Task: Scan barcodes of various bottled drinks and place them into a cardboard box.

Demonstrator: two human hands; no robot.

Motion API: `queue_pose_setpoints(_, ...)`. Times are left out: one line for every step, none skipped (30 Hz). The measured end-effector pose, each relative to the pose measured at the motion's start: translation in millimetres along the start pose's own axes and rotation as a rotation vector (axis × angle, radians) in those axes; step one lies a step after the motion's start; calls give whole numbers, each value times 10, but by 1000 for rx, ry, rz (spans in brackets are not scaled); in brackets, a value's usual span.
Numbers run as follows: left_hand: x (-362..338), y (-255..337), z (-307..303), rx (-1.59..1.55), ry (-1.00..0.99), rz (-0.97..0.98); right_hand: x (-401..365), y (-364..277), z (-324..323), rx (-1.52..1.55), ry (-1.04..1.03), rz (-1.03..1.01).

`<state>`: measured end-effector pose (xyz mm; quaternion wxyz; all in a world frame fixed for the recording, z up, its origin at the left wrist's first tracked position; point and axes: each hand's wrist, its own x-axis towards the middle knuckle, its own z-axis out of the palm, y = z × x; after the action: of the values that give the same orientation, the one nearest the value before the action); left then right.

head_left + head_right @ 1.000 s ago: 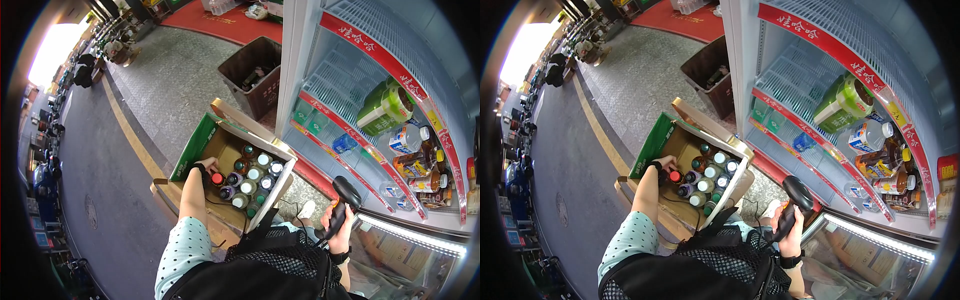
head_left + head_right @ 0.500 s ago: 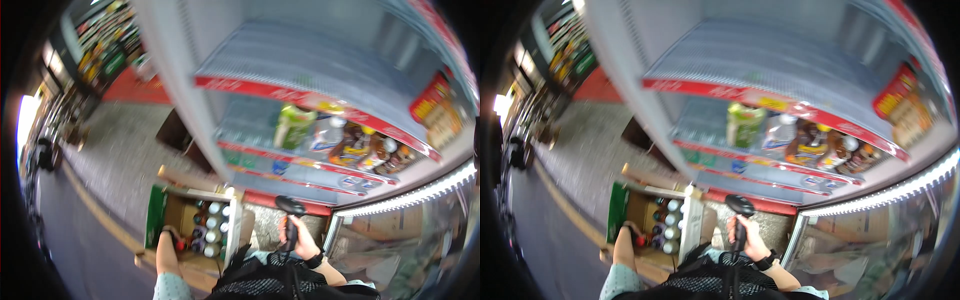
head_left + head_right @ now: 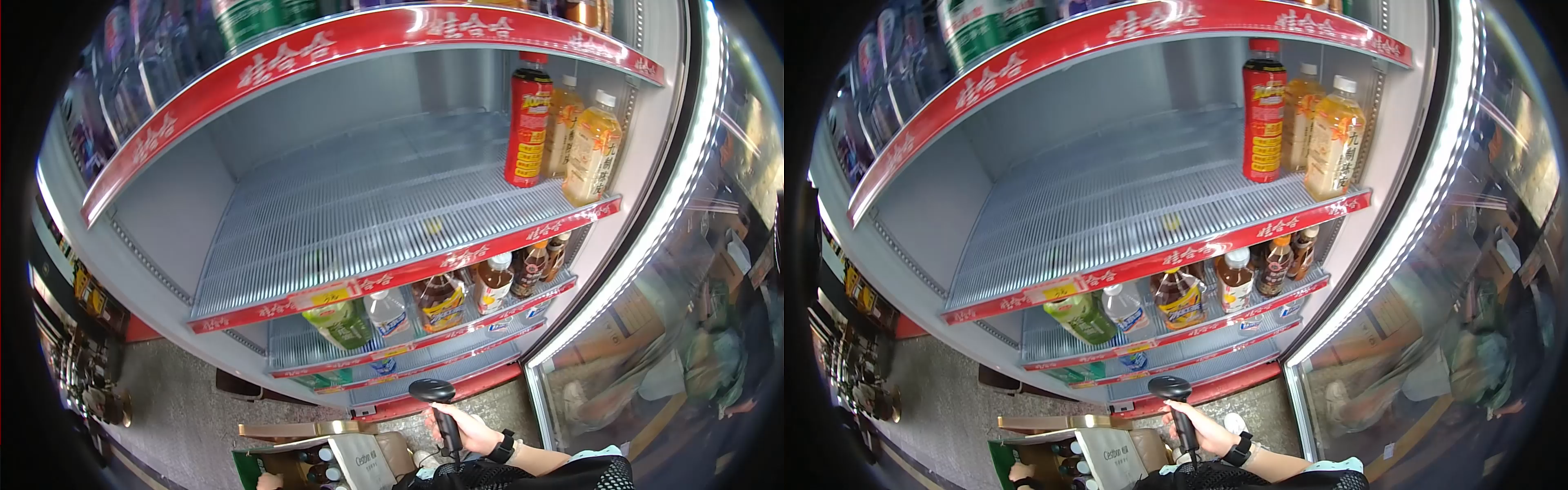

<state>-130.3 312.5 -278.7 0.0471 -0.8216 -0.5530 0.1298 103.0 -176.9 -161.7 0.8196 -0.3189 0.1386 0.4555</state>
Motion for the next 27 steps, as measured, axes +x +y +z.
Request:
queue_pose_setpoints(142, -104, 146, 43, 40, 53, -7, -6, -51, -4, 18, -19)
queue_pose_setpoints(-230, 302, -640, -83, 223, 114, -51, -144, -120, -11, 11, -60)
queue_pose_setpoints(-300, 487, -963, -152, 91, 87, -66, -220, -191, -19, 13, -89)
queue_pose_setpoints(-319, 477, -934, -70, 272, 205, -39, -225, -243, 21, -10, -87)
queue_pose_setpoints(-435, 732, -1267, -240, 206, 267, -20, -309, -351, 71, -46, -89)
queue_pose_setpoints(-649, 1055, -1780, -408, 131, 322, -45, -394, -383, 58, -33, -110)
queue_pose_setpoints(-1058, 1360, -2321, -511, 111, 422, -52, -430, -376, 58, -31, -110)
queue_pose_setpoints(-1540, 1706, -2814, -610, 104, 519, -67, -539, -444, 57, -28, -138)
queue_pose_setpoints(-1724, 1892, -3036, -648, 135, 633, -80, -604, -494, 55, -23, -161)
queue_pose_setpoints(-1732, 1897, -3081, -638, 96, 639, -65, -601, -494, 73, -18, -166)
queue_pose_setpoints(-1988, 2176, -3431, -850, 21, 894, -96, -695, -562, 69, -27, -159)
queue_pose_setpoints(-2250, 2353, -3682, -946, -13, 1004, -128, -795, -590, 69, -35, -165)
queue_pose_setpoints(-2280, 2359, -3745, -954, -98, 985, -133, -833, -572, 74, -37, -179)
queue_pose_setpoints(-2578, 2658, -4076, -1052, -28, 1286, -157, -963, -641, 119, -83, -181)
queue_pose_setpoints(-2697, 2808, -4247, -1003, -4, 1404, -166, -1033, -696, 114, -86, -171)
queue_pose_setpoints(-2611, 2821, -4239, -1014, -79, 1452, -149, -1046, -708, 105, -100, -195)
queue_pose_setpoints(-2874, 3151, -4481, -1062, -72, 1531, -191, -1118, -802, 88, -114, -206)
queue_pose_setpoints(-2914, 3354, -4536, -1052, -61, 1545, -223, -1169, -861, 75, -126, -218)
queue_pose_setpoints(-3018, 3749, -4606, -1082, 29, 1614, -270, -1254, -945, 63, -124, -211)
queue_pose_setpoints(-2999, 3780, -4622, -1034, 0, 1623, -291, -1243, -951, 37, -132, -257)
queue_pose_setpoints(-3043, 3989, -4684, -1070, -70, 1602, -332, -1270, -984, 3, -138, -305)
queue_pose_setpoints(-3132, 4308, -4776, -1110, -140, 1579, -424, -1342, -1033, 16, -102, -308)
queue_pose_setpoints(-3130, 4488, -4829, -1110, -142, 1577, -455, -1313, -1047, 17, -101, -306)
queue_pose_setpoints(-3137, 4677, -4878, -1047, -10, 1592, -489, -1327, -1088, 6, -92, -339)
queue_pose_setpoints(-3168, 4896, -4933, -985, 117, 1599, -534, -1389, -1154, -7, -80, -369)
queue_pose_setpoints(-3169, 5061, -4985, -985, 117, 1598, -519, -1376, -1184, 17, -105, -387)
queue_pose_setpoints(-3193, 5240, -5042, -1012, 129, 1660, -560, -1405, -1186, 12, -101, -390)
